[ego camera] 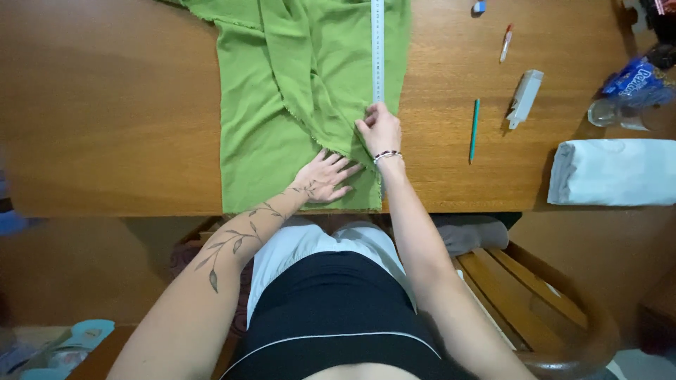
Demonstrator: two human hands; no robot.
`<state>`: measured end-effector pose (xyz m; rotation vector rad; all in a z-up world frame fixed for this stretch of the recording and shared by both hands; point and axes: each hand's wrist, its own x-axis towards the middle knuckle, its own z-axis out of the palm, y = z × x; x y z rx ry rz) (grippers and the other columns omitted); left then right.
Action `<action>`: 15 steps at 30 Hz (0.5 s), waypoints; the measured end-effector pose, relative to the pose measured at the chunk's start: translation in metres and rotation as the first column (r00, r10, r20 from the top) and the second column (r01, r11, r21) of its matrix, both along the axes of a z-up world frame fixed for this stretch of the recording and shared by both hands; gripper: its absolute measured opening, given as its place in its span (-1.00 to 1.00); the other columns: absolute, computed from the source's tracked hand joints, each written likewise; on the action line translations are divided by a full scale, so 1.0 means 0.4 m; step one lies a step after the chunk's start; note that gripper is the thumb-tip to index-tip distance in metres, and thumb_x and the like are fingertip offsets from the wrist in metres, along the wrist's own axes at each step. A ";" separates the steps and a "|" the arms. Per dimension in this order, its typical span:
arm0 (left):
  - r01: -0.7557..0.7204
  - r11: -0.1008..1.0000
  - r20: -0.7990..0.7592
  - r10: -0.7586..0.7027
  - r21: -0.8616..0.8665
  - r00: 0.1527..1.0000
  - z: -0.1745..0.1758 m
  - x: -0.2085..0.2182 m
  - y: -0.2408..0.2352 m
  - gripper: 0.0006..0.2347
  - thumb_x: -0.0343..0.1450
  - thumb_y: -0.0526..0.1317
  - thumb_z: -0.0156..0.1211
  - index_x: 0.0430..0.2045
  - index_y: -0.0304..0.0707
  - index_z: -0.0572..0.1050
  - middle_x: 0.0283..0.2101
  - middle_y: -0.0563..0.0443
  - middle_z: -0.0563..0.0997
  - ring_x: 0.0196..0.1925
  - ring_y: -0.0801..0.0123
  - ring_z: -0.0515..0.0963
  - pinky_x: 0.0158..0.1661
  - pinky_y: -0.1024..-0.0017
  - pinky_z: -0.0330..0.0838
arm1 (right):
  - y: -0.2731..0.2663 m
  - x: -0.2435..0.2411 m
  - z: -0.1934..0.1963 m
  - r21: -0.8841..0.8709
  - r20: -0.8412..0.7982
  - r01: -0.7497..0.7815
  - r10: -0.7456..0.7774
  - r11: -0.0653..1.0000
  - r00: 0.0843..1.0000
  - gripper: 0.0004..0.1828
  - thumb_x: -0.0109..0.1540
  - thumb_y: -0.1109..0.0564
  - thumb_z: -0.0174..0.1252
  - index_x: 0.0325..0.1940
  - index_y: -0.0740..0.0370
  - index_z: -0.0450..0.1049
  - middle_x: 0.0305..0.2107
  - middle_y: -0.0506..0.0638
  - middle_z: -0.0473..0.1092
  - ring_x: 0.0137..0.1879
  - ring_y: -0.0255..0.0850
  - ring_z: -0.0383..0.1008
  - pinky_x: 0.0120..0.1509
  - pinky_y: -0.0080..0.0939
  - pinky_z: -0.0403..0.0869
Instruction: The person measures a piece of green fabric on a wooden table using a metal ruler. They smooth the fabric, align the ruler along the edges, and pick up a pair of scissors at the end of the clip.
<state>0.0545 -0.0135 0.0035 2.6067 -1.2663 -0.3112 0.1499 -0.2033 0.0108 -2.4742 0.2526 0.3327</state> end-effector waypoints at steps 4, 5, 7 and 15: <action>0.000 0.998 0.098 0.007 -0.070 0.995 -0.027 -0.007 -0.003 -0.49 0.50 0.18 -0.33 0.26 0.00 0.31 0.03 -0.11 0.44 0.08 0.15 0.43 0.17 -0.07 0.25 | 0.013 -0.012 -0.038 -0.065 -0.030 0.007 -0.009 0.998 1.000 -0.86 0.16 -0.09 0.29 -0.24 -0.18 0.50 -0.40 -0.25 0.54 -0.12 -0.15 0.59 -0.01 -0.02 0.54; -0.007 0.997 0.087 0.014 -0.075 0.996 -0.020 -0.007 -0.004 -0.49 0.49 0.18 -0.31 0.26 0.01 0.32 0.02 -0.10 0.45 0.08 0.17 0.44 0.17 -0.06 0.25 | 0.018 -0.015 -0.028 -0.015 0.083 -0.025 0.026 1.000 0.996 -0.87 0.16 -0.02 0.28 -0.26 -0.07 0.49 -0.41 -0.11 0.51 -0.13 -0.03 0.56 -0.02 0.05 0.51; -0.016 0.997 0.078 0.023 -0.081 0.997 -0.016 -0.004 -0.002 -0.49 0.49 0.17 -0.29 0.27 0.01 0.33 0.01 -0.09 0.47 0.07 0.18 0.45 0.18 -0.06 0.26 | 0.036 -0.024 -0.011 0.031 0.200 -0.063 0.056 0.998 0.978 -0.87 0.17 0.05 0.27 -0.28 0.05 0.47 -0.41 0.04 0.48 -0.15 0.10 0.53 -0.02 0.11 0.48; -0.017 0.978 0.169 0.053 -0.206 0.984 -0.039 -0.008 0.001 -0.57 0.47 0.20 -0.19 0.05 0.06 0.46 -0.04 -0.05 0.48 0.03 0.17 0.48 0.12 0.00 0.22 | 0.053 -0.077 0.077 0.317 0.191 -0.245 0.192 0.916 0.963 -0.87 0.29 0.12 0.07 -0.07 -0.01 0.44 -0.34 0.06 0.56 -0.16 0.08 0.59 -0.08 0.05 0.51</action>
